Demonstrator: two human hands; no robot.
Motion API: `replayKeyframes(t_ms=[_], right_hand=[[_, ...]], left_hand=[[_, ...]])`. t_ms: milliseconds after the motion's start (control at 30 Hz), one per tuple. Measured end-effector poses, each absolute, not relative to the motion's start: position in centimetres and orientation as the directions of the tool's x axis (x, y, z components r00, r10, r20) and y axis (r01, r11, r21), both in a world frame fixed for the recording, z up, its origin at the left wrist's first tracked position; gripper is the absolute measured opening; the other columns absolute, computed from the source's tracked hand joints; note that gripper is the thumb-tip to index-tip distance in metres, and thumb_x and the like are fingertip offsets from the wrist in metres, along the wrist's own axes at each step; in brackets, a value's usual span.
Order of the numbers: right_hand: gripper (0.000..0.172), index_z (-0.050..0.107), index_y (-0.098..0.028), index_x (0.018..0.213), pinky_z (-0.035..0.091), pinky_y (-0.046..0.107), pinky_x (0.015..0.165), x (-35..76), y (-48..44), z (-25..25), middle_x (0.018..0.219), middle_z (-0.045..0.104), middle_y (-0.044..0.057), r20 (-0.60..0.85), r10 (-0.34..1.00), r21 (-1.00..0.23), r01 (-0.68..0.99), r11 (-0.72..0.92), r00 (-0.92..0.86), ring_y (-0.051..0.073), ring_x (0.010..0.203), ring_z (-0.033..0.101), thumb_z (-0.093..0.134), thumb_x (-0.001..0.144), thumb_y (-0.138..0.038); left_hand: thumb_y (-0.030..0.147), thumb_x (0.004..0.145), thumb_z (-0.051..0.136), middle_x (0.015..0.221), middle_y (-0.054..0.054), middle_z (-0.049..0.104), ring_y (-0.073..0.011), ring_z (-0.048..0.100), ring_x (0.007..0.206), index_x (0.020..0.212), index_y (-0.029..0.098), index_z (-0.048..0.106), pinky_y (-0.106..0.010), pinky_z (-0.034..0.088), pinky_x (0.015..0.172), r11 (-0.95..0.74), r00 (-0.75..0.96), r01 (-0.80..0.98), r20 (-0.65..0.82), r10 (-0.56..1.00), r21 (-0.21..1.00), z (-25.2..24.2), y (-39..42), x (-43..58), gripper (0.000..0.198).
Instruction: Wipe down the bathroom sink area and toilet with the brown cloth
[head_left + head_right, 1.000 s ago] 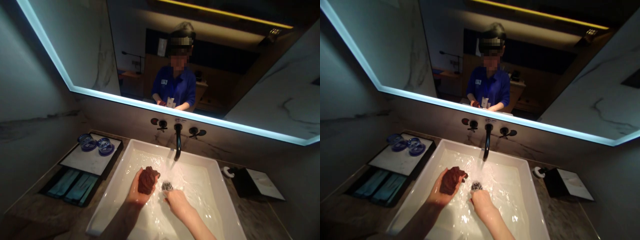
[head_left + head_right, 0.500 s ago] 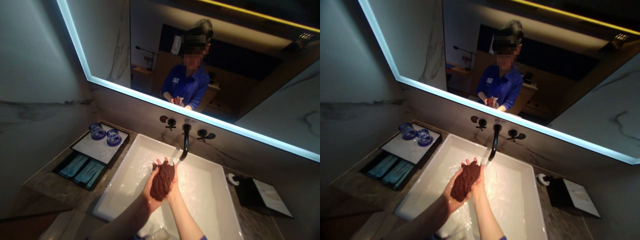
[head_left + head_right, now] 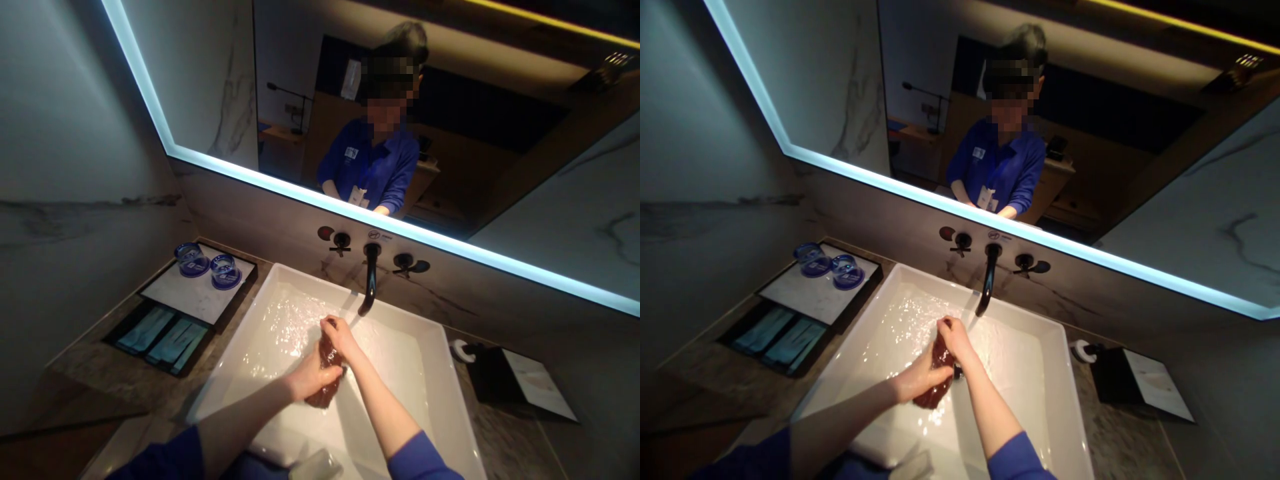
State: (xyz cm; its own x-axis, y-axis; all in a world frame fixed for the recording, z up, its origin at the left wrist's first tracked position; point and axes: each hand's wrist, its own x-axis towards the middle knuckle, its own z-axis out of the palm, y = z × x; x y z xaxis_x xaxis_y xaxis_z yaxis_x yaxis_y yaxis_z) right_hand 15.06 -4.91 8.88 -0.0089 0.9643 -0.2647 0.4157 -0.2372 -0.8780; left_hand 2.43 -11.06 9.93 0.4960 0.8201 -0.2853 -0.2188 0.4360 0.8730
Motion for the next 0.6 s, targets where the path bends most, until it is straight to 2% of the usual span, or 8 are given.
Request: replayKeyframes(t_ms=[100, 167, 233, 267, 333, 400, 467, 600], right_hand=[[0.021, 0.057, -0.016, 0.065, 0.042, 0.029, 0.078, 14.2, -4.8, 8.8, 0.073, 0.063, 0.006, -0.324, 0.944, -0.759, 0.612, -0.22, -0.064, 0.017, 0.076, 0.058, 0.047, 0.083, -0.019], [0.02, 0.062, -0.013, 0.071, 0.043, 0.032, 0.081, 13.7, -4.8, 9.0, 0.078, 0.067, 0.011, -0.371, 0.925, -0.674, 0.709, -0.205, -0.085, 0.02, 0.081, 0.061, 0.048, 0.084, -0.017], [0.021, 0.067, -0.009, 0.093, 0.043, 0.036, 0.086, 13.4, -4.7, 9.8, 0.089, 0.069, 0.015, -0.394, 0.914, -0.611, 0.772, -0.177, -0.102, 0.024, 0.089, 0.063, 0.052, 0.086, -0.022], [0.03, 0.065, -0.009, 0.108, 0.044, 0.038, 0.088, 13.4, -4.6, 10.3, 0.099, 0.068, 0.018, -0.377, 0.919, -0.584, 0.799, -0.141, -0.113, 0.027, 0.096, 0.063, 0.055, 0.086, -0.027], [0.054, 0.053, -0.011, 0.133, 0.043, 0.04, 0.095, 13.6, -4.2, 11.4, 0.119, 0.063, 0.019, -0.287, 0.947, -0.556, 0.83, -0.045, -0.141, 0.029, 0.11, 0.06, 0.06, 0.085, -0.037], [0.052, 0.048, -0.014, 0.138, 0.042, 0.035, 0.1, 13.9, -3.8, 12.3, 0.131, 0.057, 0.017, -0.197, 0.97, -0.537, 0.843, 0.015, -0.143, 0.025, 0.12, 0.056, 0.051, 0.092, -0.038], [0.041, 0.054, -0.015, 0.133, 0.043, 0.031, 0.099, 14.2, -3.4, 12.5, 0.126, 0.062, 0.015, -0.22, 0.97, -0.476, 0.88, -0.014, -0.103, 0.021, 0.119, 0.058, 0.041, 0.097, -0.028], [0.04, 0.059, -0.011, 0.128, 0.048, 0.044, 0.09, 14.3, -2.3, 12.2, 0.1, 0.071, 0.021, -0.345, 0.938, -0.286, 0.954, -0.095, -0.01, 0.032, 0.102, 0.067, 0.046, 0.091, -0.015]], left_hand=[[0.01, 0.071, 0.064, 0.075, -0.003, 0.063, -0.0164, 0.055, 0.067, 0.094, 0.018, 0.064, -0.027, 0.044, 0.068, 0.25, 0.44, 0.062, -0.251, 0.862, 0.966, 8.5, -10.9, 2.4, 0.025], [0.007, 0.069, 0.065, 0.081, -0.004, 0.064, -0.0165, 0.057, 0.073, 0.092, 0.017, 0.065, -0.025, 0.043, 0.072, 0.222, 0.388, 0.051, -0.224, 0.894, 0.974, 7.8, -11.0, 2.5, 0.025], [0.007, 0.071, 0.066, 0.083, -0.006, 0.066, -0.0165, 0.059, 0.074, 0.098, 0.015, 0.064, -0.024, 0.044, 0.071, 0.332, 0.375, -0.066, -0.284, 0.882, 0.941, 7.7, -11.3, 2.6, 0.028], [0.007, 0.072, 0.067, 0.082, -0.006, 0.066, -0.0162, 0.06, 0.072, 0.1, 0.014, 0.063, -0.024, 0.045, 0.069, 0.423, 0.372, -0.15, -0.345, 0.862, 0.894, 7.9, -11.3, 2.5, 0.028], [0.012, 0.078, 0.066, 0.074, -0.006, 0.065, -0.0153, 0.06, 0.065, 0.099, 0.012, 0.063, -0.024, 0.045, 0.063, 0.633, 0.377, -0.333, -0.516, 0.769, 0.699, 8.7, -11.5, 2.0, 0.021], [0.022, 0.086, 0.061, 0.064, -0.004, 0.061, -0.0137, 0.057, 0.055, 0.091, 0.01, 0.063, -0.023, 0.044, 0.055, 0.768, 0.413, -0.445, -0.655, 0.633, 0.461, 9.8, -11.5, 0.9, 0.013], [0.03, 0.09, 0.057, 0.057, -0.002, 0.056, -0.0118, 0.053, 0.047, 0.081, 0.01, 0.062, -0.022, 0.042, 0.048, 0.804, 0.418, -0.503, -0.726, 0.546, 0.315, 10.8, -11.4, -0.6, 0.022], [0.033, 0.087, 0.062, 0.058, -0.002, 0.059, -0.0115, 0.055, 0.047, 0.078, 0.015, 0.063, -0.02, 0.04, 0.043, 0.724, 0.316, -0.63, -0.758, 0.57, 0.282, 11.2, -11.1, -3.2, 0.021]])
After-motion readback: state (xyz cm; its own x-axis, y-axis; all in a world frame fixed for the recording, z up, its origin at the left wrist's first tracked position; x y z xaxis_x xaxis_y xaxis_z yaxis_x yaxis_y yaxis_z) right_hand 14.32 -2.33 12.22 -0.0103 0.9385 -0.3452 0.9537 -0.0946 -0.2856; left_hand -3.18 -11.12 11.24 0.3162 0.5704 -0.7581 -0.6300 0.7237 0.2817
